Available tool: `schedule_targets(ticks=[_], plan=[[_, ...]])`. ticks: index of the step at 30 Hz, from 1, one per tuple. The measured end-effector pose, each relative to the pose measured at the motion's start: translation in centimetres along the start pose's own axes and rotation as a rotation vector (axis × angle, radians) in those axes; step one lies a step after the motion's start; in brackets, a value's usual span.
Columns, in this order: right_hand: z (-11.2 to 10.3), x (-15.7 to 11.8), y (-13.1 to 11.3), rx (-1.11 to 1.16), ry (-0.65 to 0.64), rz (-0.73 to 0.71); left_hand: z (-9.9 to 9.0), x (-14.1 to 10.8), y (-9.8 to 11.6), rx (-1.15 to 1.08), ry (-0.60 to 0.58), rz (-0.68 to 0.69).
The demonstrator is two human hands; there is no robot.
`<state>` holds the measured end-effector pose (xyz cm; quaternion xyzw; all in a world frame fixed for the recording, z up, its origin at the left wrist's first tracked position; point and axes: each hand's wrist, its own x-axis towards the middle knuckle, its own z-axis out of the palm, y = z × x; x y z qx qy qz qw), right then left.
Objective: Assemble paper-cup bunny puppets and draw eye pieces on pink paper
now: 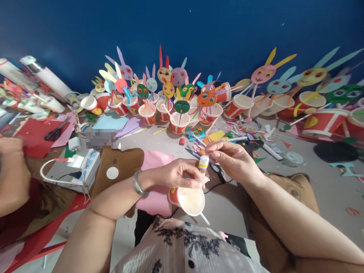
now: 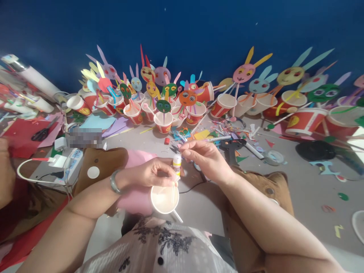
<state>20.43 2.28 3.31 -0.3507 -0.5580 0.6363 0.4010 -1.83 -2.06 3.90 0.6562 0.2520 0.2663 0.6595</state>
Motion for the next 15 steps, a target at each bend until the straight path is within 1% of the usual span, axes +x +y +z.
schedule_targets(ticks=[6, 11, 15], plan=[[0.0, 0.1, 0.1, -0.082, -0.06, -0.096, 0.1, 0.0, 0.1, -0.017, -0.021, 0.019], [0.0, 0.0, -0.3, -0.202, -0.087, -0.117, 0.2, -0.1, 0.1, -0.013, -0.025, -0.003], [0.6, -0.3, -1.0, -0.259, -0.079, -0.121, 0.2, 0.0, -0.1, 0.003, -0.019, -0.005]])
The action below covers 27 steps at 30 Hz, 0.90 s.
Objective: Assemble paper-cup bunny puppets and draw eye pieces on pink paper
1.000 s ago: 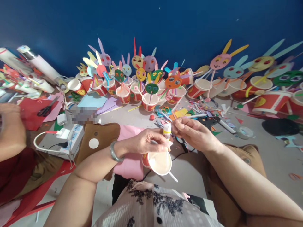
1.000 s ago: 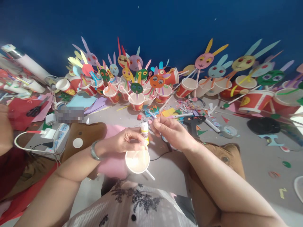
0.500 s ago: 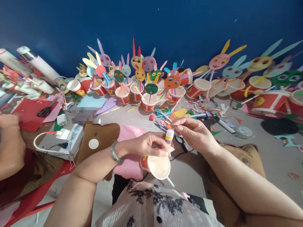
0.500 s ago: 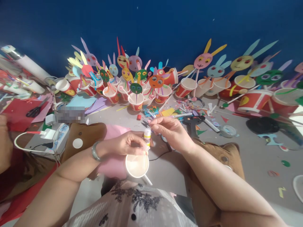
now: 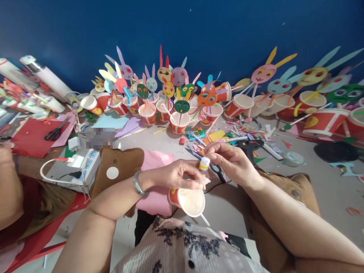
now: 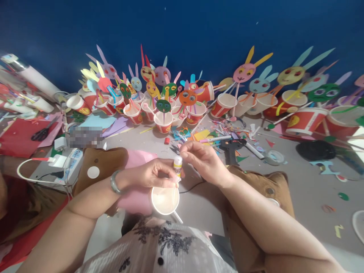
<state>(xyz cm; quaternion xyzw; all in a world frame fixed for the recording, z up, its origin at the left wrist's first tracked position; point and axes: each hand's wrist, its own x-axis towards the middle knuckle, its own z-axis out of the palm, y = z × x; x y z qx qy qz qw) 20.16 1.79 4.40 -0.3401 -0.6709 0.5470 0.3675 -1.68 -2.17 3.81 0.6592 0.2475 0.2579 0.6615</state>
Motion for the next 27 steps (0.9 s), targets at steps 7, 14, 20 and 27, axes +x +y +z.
schedule_targets(ticks=[7, 14, 20, 27], plan=[[0.5, 0.0, -0.2, -0.014, 0.013, 0.012, 0.0, 0.1, -0.1, 0.029, 0.061, 0.029], [0.3, -0.1, 0.9, 0.031, -0.007, 0.085, 0.0, 0.2, -0.1, 0.009, 0.106, 0.051], [0.5, -0.1, 0.6, -0.018, 0.024, 0.068, 0.0, 0.3, 0.0, -0.014, 0.108, 0.016], [0.7, 0.0, 0.9, -0.096, 0.164, 0.061, 0.0, 0.2, 0.1, 0.027, 0.066, 0.012]])
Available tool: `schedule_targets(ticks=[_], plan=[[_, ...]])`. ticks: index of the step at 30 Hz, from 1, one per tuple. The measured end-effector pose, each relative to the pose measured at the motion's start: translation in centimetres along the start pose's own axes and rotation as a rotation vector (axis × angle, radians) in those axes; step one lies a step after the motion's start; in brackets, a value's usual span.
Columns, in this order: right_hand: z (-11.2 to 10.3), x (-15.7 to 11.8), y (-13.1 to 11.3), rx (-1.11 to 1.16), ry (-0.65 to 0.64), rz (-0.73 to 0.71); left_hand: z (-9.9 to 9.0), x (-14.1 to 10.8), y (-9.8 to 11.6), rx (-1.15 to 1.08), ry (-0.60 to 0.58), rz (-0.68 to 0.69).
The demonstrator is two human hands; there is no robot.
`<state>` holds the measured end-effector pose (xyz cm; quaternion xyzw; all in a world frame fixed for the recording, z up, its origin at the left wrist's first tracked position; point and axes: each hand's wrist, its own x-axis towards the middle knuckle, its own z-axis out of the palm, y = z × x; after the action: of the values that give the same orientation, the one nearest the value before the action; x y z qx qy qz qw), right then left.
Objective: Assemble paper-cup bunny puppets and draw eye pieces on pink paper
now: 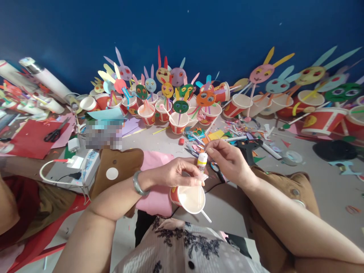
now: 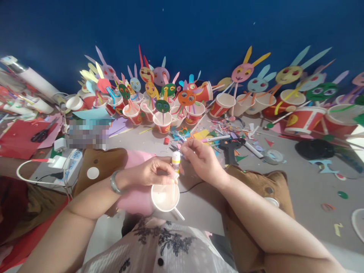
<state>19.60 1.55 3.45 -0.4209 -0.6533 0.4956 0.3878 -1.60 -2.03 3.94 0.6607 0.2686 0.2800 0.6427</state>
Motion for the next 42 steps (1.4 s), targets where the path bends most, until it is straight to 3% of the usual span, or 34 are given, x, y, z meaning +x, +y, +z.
schedule_targets(ticks=[6, 17, 24, 30, 37, 42], plan=[[-0.2, 0.2, -0.1, 0.011, 0.068, 0.035, 0.0, 0.0, 0.1, 0.005, -0.031, 0.031], [-0.8, 0.3, 1.2, 0.289, -0.131, 0.185, 0.0, 0.0, -0.4, 0.001, -0.052, 0.098], [-0.8, 0.2, 1.2, 0.334, -0.221, 0.16, 0.1, 0.1, -0.6, 0.046, -0.06, 0.088], [-0.7, 0.0, 0.8, 0.323, -0.21, 0.164, 0.1, 0.1, -0.5, 0.058, -0.044, 0.096], [-0.9, 0.1, 0.7, 0.16, -0.192, 0.166, 0.2, 0.1, -0.6, 0.06, -0.024, 0.092], [-0.5, 0.3, 0.6, 0.055, -0.08, 0.175, 0.1, 0.1, -0.5, 0.059, -0.054, 0.143]])
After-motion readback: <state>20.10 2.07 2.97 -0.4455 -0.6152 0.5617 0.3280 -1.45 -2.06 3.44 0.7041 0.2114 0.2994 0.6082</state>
